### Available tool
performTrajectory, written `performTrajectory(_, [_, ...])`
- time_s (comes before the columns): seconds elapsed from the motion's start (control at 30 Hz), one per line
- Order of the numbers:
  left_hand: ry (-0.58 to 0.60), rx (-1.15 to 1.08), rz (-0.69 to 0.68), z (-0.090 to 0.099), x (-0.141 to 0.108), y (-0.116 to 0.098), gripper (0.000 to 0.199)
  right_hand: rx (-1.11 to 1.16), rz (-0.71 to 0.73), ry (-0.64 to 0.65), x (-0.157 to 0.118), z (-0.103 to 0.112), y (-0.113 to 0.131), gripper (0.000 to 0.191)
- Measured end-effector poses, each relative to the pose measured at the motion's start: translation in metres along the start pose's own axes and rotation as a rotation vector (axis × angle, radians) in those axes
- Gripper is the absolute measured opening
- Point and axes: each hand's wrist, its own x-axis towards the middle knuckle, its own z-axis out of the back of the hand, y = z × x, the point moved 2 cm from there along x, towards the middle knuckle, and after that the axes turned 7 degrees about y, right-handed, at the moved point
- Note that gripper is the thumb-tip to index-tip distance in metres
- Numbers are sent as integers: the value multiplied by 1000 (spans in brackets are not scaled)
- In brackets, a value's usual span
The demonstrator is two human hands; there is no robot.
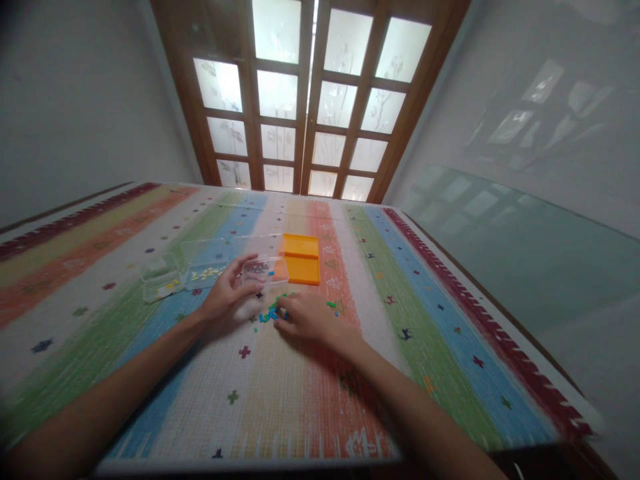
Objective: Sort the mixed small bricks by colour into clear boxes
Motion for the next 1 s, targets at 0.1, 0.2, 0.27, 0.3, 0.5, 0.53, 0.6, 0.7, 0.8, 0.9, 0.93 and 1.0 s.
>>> performTrajectory(0.1, [5, 2, -20, 0, 0, 0, 67, -19, -23, 15, 3, -3, 1, 18])
performTrajectory(0.2, [14, 5, -39, 0, 1, 1, 66, -8, -44, 22, 4, -6, 1, 17])
performTrajectory(0.27, [11, 11, -41, 1, 1, 2, 65, -6, -53, 32, 5, -8, 0, 17])
performTrajectory(0.3, [7, 13, -37, 1, 1, 2, 66, -10, -55, 38, 5, -8, 0, 18])
performTrajectory(0.5, [6, 17, -26, 1, 0, 4, 66, -68, -27, 78, 5, -1, 3, 21])
performTrajectory(0.53, [10, 18, -30, 1, 0, 4, 66, -71, -22, 84, 5, 1, 4, 19])
performTrajectory(0.6, [12, 13, -31, 1, 0, 4, 66, -69, -11, 100, 4, 5, 4, 16])
performTrajectory(0.7, [9, -1, -26, 1, 1, 5, 67, -56, 23, 123, 3, 8, 4, 10])
performTrajectory(0.8, [18, -3, -24, 1, 2, 5, 67, -54, 73, 151, 1, 8, 3, 9])
performTrajectory(0.9, [18, -6, -25, 1, 3, 5, 68, -51, 119, 163, 1, 6, 2, 12])
performTrajectory(0.93, [15, -8, -24, 1, 3, 5, 68, -51, 123, 159, 2, 5, 2, 14])
performTrajectory(1.0, [12, -9, -22, 1, 2, 5, 67, -56, 124, 147, 3, 4, 0, 17])
